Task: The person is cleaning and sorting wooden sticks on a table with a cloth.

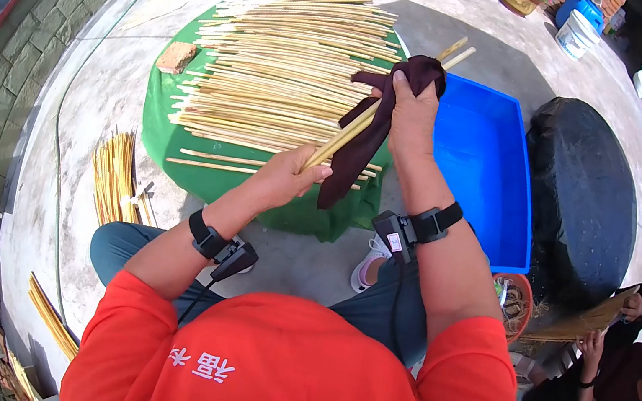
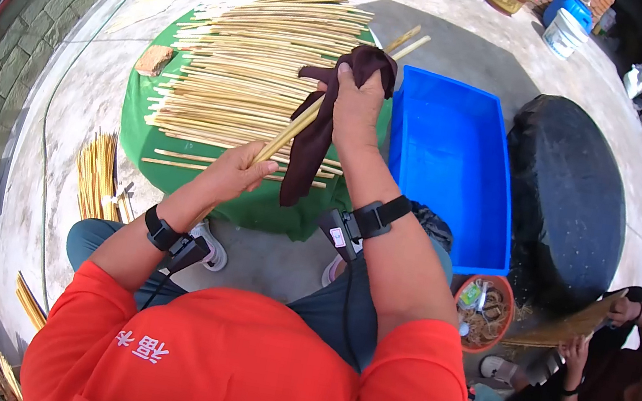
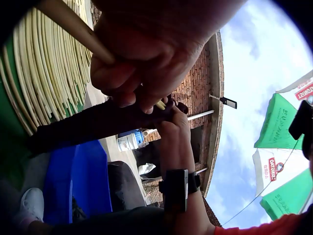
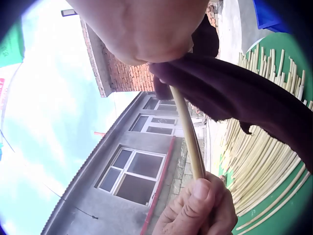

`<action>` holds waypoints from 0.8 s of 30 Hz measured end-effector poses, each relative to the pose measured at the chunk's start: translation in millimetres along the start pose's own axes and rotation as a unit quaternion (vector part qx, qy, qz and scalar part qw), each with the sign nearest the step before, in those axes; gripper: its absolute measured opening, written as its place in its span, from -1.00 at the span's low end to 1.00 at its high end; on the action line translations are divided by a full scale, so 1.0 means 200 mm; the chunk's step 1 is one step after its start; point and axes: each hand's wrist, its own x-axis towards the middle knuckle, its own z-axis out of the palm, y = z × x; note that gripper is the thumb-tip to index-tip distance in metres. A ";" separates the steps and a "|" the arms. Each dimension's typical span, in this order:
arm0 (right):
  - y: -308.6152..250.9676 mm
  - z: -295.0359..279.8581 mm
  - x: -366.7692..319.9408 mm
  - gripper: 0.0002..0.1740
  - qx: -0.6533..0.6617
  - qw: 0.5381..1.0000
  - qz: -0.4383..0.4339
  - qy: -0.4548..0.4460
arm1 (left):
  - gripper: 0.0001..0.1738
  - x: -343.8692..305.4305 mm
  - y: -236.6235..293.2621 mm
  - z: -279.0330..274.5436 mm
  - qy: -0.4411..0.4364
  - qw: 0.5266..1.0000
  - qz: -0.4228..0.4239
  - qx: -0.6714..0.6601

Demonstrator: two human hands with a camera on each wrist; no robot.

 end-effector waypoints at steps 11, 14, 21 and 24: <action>-0.30 -0.37 0.31 -0.56 0.238 0.971 0.028 -0.015 | -0.71 -0.34 -0.21 -0.29 -0.006 0.991 -0.132 -0.027; -0.31 -0.27 0.24 -0.44 0.299 0.948 0.086 -0.069 | -0.72 -0.37 -0.24 -0.34 0.028 0.986 -0.116 -0.116; -0.16 -0.11 0.12 -0.49 0.291 0.928 0.178 -0.153 | -0.70 -0.21 -0.04 -0.28 0.043 0.972 -0.013 -0.232; -0.14 -0.03 0.01 -0.55 0.255 0.925 0.208 -0.190 | -0.73 -0.12 0.01 -0.22 0.050 0.962 0.016 -0.267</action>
